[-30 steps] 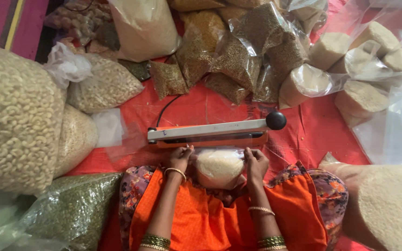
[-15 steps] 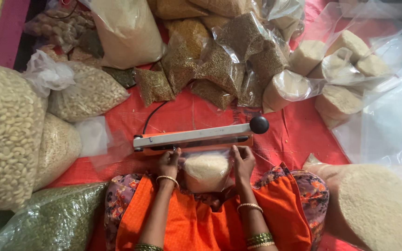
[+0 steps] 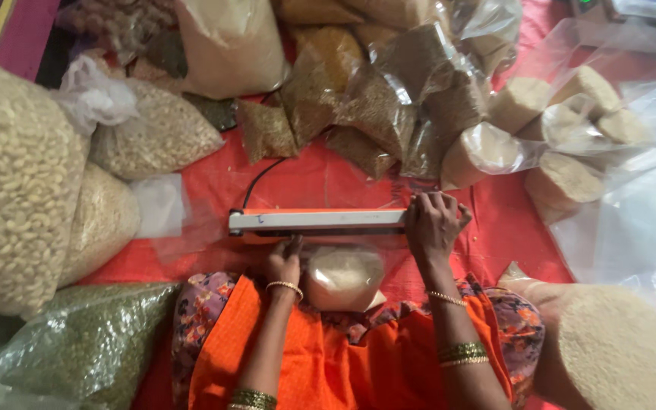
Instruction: The person sits on the floor and repeatedly seals plastic bags filled with grains using a handheld impulse sealer. They place each bag under the sealer, press the handle to seal it, and then move the sealed bag aside.
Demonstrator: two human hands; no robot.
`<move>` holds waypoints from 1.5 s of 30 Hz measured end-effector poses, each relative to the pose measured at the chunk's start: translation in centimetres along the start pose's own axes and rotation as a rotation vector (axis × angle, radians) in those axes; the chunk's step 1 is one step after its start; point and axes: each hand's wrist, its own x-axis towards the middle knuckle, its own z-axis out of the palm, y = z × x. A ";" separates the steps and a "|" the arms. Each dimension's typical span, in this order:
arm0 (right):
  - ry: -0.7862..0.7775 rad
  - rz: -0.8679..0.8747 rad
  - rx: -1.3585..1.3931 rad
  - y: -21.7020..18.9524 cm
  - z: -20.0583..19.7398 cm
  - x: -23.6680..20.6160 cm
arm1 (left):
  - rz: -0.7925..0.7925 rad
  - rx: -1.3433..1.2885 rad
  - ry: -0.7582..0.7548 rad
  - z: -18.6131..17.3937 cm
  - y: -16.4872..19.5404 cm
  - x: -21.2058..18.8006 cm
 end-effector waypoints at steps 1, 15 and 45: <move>-0.002 0.007 0.023 0.3 0.8 -0.3 | 0.070 0.068 0.019 0.0 -0.2 0.1; 0.094 0.014 0.183 0.7 3.8 -1.2 | -0.193 -0.262 -0.049 -0.6 -1.9 0.0; -0.190 0.231 0.174 -0.4 -1.4 -0.2 | 0.779 0.952 -0.346 3.7 6.1 -9.9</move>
